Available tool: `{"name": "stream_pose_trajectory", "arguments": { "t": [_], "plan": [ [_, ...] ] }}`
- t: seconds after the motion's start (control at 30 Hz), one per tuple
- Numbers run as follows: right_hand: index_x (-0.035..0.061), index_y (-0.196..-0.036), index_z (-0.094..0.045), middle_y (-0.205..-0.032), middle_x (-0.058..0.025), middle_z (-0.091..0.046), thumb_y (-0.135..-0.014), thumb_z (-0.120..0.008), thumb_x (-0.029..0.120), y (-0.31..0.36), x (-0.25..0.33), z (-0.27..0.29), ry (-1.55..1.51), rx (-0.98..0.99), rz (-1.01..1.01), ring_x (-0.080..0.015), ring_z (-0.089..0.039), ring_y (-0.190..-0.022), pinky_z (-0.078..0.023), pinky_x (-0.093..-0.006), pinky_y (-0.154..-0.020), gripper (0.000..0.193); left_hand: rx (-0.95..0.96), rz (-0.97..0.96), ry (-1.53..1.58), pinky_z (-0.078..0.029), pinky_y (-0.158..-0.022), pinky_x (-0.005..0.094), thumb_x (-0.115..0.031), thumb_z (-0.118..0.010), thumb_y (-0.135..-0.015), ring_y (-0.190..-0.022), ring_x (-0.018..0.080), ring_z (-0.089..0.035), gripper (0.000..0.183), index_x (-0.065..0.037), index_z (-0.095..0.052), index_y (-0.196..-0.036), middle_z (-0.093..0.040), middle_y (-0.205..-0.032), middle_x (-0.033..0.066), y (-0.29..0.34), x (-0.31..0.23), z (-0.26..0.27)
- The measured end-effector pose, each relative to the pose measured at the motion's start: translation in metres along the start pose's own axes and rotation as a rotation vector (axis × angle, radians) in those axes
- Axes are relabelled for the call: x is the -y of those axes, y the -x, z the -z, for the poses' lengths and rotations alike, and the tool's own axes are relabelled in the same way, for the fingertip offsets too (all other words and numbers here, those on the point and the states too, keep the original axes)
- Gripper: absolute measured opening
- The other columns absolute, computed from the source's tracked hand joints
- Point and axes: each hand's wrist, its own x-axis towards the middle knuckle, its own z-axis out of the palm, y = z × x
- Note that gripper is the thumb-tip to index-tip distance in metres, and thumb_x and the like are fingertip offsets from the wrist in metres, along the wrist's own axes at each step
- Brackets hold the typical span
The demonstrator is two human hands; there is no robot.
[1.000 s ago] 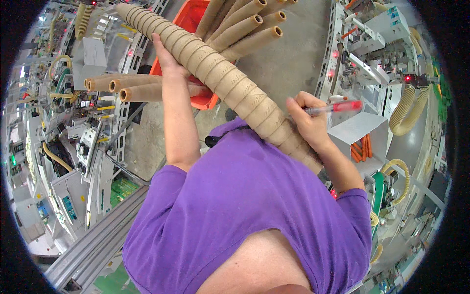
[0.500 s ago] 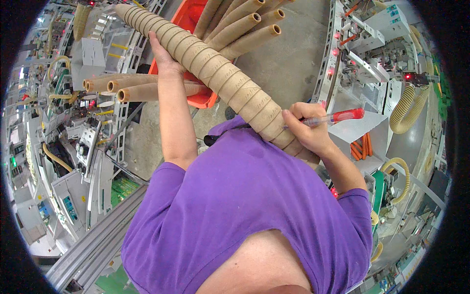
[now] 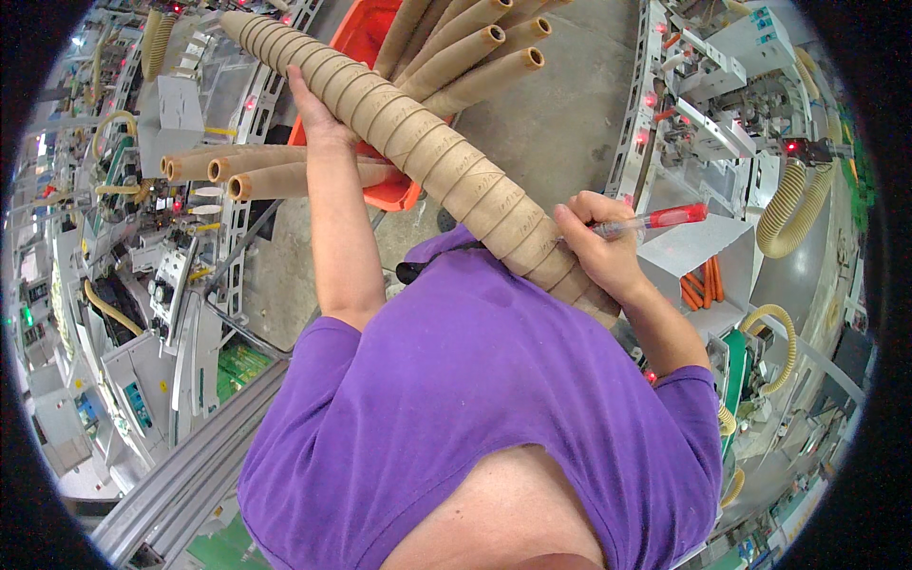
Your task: The person picks up long cardboard tubes from an orange bin, holds them steady, and writes on them with a red marker. After marking each tube, the person places it back into the bin and repeats the process with another tube.
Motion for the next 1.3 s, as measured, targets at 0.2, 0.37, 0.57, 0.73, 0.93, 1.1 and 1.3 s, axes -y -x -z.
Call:
{"name": "stream_pose_trajectory", "arguments": {
  "t": [0.2,0.37,0.57,0.73,0.93,1.1,1.3],
  "plan": [
    [-0.0005,-0.059,-0.045,-0.053,-0.0026,-0.044,-0.084,-0.062,0.007,0.000,-0.002,0.002,0.047,0.031,0.002,-0.0084,-0.039,-0.052,-0.032,-0.0288,-0.048,0.031,-0.018,-0.014,-0.020,-0.053,-0.079,0.0536,-0.074,-0.043,-0.081,-0.086,0.0392,-0.063,0.080,-0.002,-0.050,-0.116,-0.062,-0.097,0.0231,0.001,0.002,-0.002],
    [0.0014,-0.058,-0.045,-0.053,-0.0001,-0.044,-0.084,-0.063,0.009,0.004,-0.004,0.004,-0.028,-0.009,-0.080,-0.0078,-0.039,-0.052,-0.032,-0.0288,-0.048,0.032,-0.019,0.013,-0.008,-0.053,-0.079,0.0531,-0.074,-0.044,-0.081,-0.086,0.0385,-0.062,0.080,-0.003,-0.049,-0.117,-0.062,-0.096,0.0231,0.004,0.003,-0.004],
    [0.0023,-0.058,-0.044,-0.053,0.0009,-0.043,-0.085,-0.062,0.011,0.004,-0.005,0.002,-0.052,-0.052,-0.133,-0.0070,-0.039,-0.052,-0.031,-0.0283,-0.047,0.034,0.005,-0.038,-0.031,-0.052,-0.080,0.0536,-0.073,-0.045,-0.081,-0.088,0.0383,-0.062,0.080,-0.003,-0.049,-0.118,-0.062,-0.097,0.0236,0.011,0.005,-0.009],
    [0.0027,-0.057,-0.042,-0.053,0.0018,-0.043,-0.084,-0.062,0.010,0.001,-0.006,0.001,-0.073,-0.093,-0.146,-0.0071,-0.038,-0.050,-0.030,-0.0289,-0.046,0.035,-0.070,-0.072,-0.046,-0.052,-0.079,0.0554,-0.075,-0.042,-0.081,-0.088,0.0412,-0.061,0.083,0.001,-0.050,-0.116,-0.062,-0.098,0.0249,0.010,0.004,-0.011],
    [0.0049,-0.059,-0.036,-0.054,0.0019,-0.042,-0.086,-0.060,0.004,0.008,-0.001,0.011,0.206,-0.119,0.032,-0.0062,-0.038,-0.050,-0.029,-0.0263,-0.046,0.037,-0.037,-0.013,-0.036,-0.051,-0.080,0.0539,-0.074,-0.038,-0.082,-0.086,0.0394,-0.063,0.080,-0.001,-0.054,-0.110,-0.064,-0.092,0.0243,0.003,0.000,-0.004],
    [0.0000,-0.058,-0.046,-0.050,-0.0038,-0.042,-0.083,-0.064,0.010,0.017,0.001,0.014,0.043,0.048,0.028,-0.0092,-0.038,-0.048,-0.030,-0.0304,-0.045,0.032,-0.058,-0.047,-0.087,-0.051,-0.080,0.0547,-0.072,-0.038,-0.084,-0.087,0.0398,-0.063,0.077,-0.001,-0.053,-0.110,-0.064,-0.094,0.0242,0.002,0.000,-0.001],
    [0.0000,-0.058,-0.044,-0.050,-0.0039,-0.041,-0.083,-0.063,0.008,0.019,0.003,0.015,0.102,0.072,0.065,-0.0092,-0.037,-0.048,-0.030,-0.0306,-0.045,0.032,-0.011,-0.070,-0.134,-0.052,-0.081,0.0532,-0.072,-0.038,-0.084,-0.088,0.0389,-0.063,0.077,-0.001,-0.054,-0.111,-0.064,-0.096,0.0233,-0.002,0.003,0.002]
  ]
}}
